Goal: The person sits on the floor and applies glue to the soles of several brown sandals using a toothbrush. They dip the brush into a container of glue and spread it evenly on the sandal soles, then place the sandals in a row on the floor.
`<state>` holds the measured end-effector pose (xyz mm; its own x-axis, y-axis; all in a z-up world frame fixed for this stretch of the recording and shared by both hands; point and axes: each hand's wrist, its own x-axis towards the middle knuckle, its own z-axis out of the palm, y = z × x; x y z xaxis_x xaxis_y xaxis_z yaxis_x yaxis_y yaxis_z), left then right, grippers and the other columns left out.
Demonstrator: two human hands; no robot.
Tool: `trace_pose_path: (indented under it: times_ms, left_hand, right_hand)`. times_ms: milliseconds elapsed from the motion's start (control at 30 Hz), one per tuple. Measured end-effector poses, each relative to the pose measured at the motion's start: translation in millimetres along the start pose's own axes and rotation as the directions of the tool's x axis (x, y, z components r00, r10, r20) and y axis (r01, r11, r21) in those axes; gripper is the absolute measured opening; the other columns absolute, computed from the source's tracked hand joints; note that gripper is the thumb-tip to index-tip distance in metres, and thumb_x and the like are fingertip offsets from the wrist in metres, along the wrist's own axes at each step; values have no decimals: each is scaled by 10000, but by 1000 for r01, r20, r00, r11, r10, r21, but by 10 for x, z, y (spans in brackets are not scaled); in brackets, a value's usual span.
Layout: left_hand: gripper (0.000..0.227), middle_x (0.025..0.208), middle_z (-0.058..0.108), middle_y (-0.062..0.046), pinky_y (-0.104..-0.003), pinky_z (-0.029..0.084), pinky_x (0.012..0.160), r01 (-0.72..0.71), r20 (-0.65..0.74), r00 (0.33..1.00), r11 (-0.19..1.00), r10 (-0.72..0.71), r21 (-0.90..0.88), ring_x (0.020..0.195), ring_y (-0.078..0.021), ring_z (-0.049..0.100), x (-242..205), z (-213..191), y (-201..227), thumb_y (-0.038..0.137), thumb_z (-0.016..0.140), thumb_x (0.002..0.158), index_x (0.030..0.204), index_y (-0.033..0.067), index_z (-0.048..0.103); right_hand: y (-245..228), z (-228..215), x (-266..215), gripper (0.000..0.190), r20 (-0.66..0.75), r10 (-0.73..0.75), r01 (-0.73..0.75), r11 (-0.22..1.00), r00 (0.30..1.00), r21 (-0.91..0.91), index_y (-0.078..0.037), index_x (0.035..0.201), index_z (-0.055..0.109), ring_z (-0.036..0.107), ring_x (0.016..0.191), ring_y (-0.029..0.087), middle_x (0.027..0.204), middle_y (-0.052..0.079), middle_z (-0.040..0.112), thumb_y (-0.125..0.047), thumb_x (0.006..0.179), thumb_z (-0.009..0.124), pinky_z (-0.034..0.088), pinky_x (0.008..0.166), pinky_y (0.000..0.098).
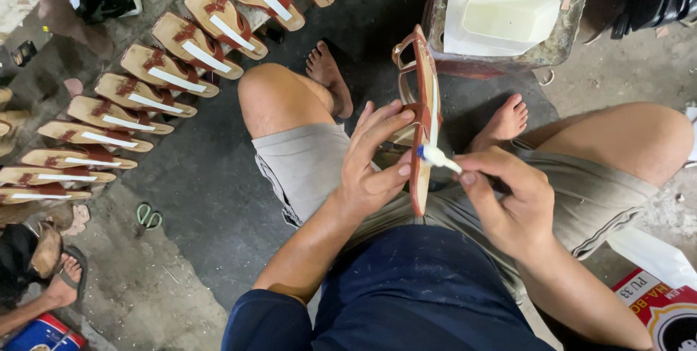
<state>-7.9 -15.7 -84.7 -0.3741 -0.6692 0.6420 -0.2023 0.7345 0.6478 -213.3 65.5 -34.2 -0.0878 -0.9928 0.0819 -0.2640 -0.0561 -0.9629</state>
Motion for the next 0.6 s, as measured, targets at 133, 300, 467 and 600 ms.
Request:
trace_pose_path:
  times_ms: [133, 300, 467, 600]
  left_hand:
    - [579, 1429, 573, -158, -633, 426, 1202, 43, 12, 999, 999, -43, 18, 1363, -429, 588, 17, -33, 41, 13, 837, 925, 1276, 285, 465]
    - [603, 1446, 552, -159, -600, 460, 1168, 102, 24, 995, 995, -102, -8, 1367, -422, 586, 48, -45, 69, 27, 838, 901, 1301, 258, 451]
    - [650, 1475, 544, -158, -468, 540, 1098, 136, 51, 990, 988, -132, -79, 1327, -397, 607, 93, -75, 96, -5, 812, 939, 1422, 211, 433]
    - [729, 1439, 563, -183, -404, 541, 1047, 187, 114, 979, 969, -170, -164, 1247, -353, 636, 124, -163, 182, 84, 813, 921, 1511, 153, 391]
  right_hand:
    - [-23, 1, -13, 136, 16, -113, 113, 993, 993, 22, 13, 1087, 638, 699, 856, 185, 1000, 134, 721, 76, 967, 636, 547, 782, 275]
    - [-26, -31, -11, 134, 25, -176, 176, 984, 984, -9, -3, 1060, 642, 718, 887, 210, 993, 139, 722, 57, 942, 669, 555, 790, 283]
    - [2, -43, -2, 136, 32, -195, 196, 980, 980, -28, -5, 1055, 647, 714, 852, 210, 995, 140, 717, 49, 937, 688, 550, 782, 274]
    - [28, -57, 37, 89, -6, -192, 192, 981, 981, -20, 4, 1074, 636, 700, 880, 179, 1012, 137, 716, 38, 994, 654, 546, 812, 273]
